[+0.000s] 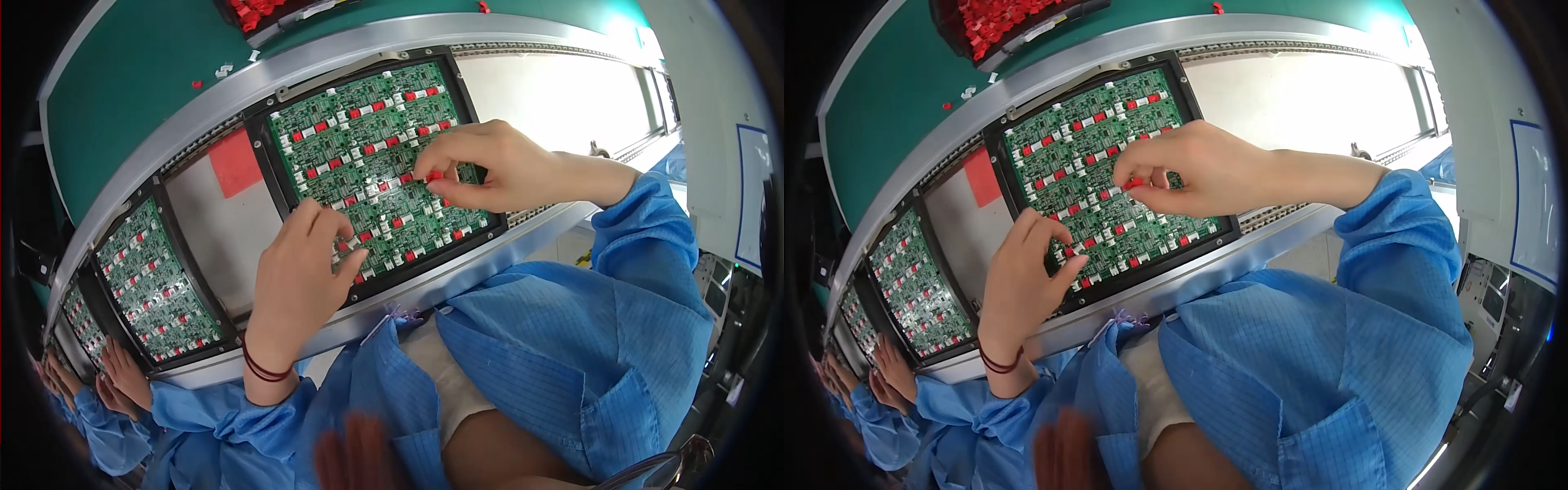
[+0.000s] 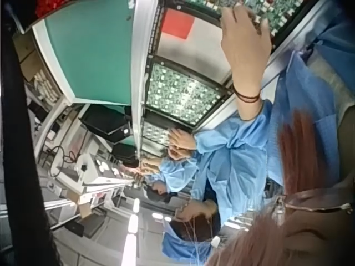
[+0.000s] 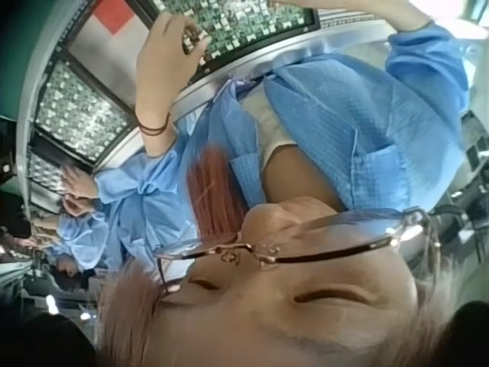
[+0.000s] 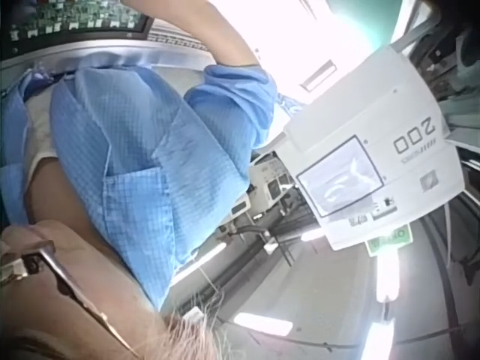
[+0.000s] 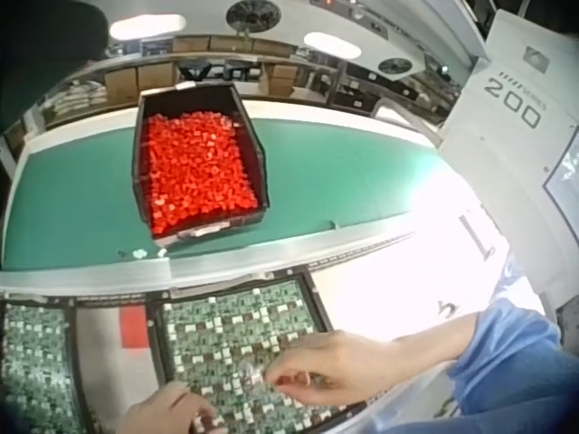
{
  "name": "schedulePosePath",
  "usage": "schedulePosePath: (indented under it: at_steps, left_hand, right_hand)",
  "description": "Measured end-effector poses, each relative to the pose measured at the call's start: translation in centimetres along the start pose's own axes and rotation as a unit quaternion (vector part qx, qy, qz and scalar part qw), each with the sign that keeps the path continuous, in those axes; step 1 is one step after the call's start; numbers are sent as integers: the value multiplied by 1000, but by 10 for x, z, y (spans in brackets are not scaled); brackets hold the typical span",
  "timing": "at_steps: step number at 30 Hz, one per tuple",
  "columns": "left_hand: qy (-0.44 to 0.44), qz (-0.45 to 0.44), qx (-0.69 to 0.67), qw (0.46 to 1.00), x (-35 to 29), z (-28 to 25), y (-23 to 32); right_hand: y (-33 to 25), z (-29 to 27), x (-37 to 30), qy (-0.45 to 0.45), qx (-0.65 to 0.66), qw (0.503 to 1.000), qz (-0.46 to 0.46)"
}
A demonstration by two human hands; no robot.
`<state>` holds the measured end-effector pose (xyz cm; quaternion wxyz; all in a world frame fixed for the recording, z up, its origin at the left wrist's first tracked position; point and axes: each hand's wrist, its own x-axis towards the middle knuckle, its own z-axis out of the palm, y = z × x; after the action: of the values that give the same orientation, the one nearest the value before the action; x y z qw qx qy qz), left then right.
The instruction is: The person assembles small electronic components onto a grid of circuit boards by hand, taking the components from a component bin and placing them onto an assembly tray.
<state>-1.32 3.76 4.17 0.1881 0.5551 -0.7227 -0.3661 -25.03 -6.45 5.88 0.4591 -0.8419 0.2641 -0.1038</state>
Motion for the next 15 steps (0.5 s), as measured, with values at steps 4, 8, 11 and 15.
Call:
schedulePosePath:
  at_steps: [4, 8, 11, 15]
  left_hand:
    - [21, 19, 95, 995, -1, 6, -2]
    - [1, 9, 88, 996, 2, 8, -2]
    - [0, 20, 90, 996, 2, 11, -3]
    - [7, 44, 103, 994, 1, 14, -4]
  right_hand:
    - [10, 1, -9, -11, -24, 1000, -14]
    - [13, 2, -15, -25, -1, 999, -26]
    - [16, 7, -17, -12, 19, 999, -25]
    - [15, 8, -18, -11, 4, 999, 31]
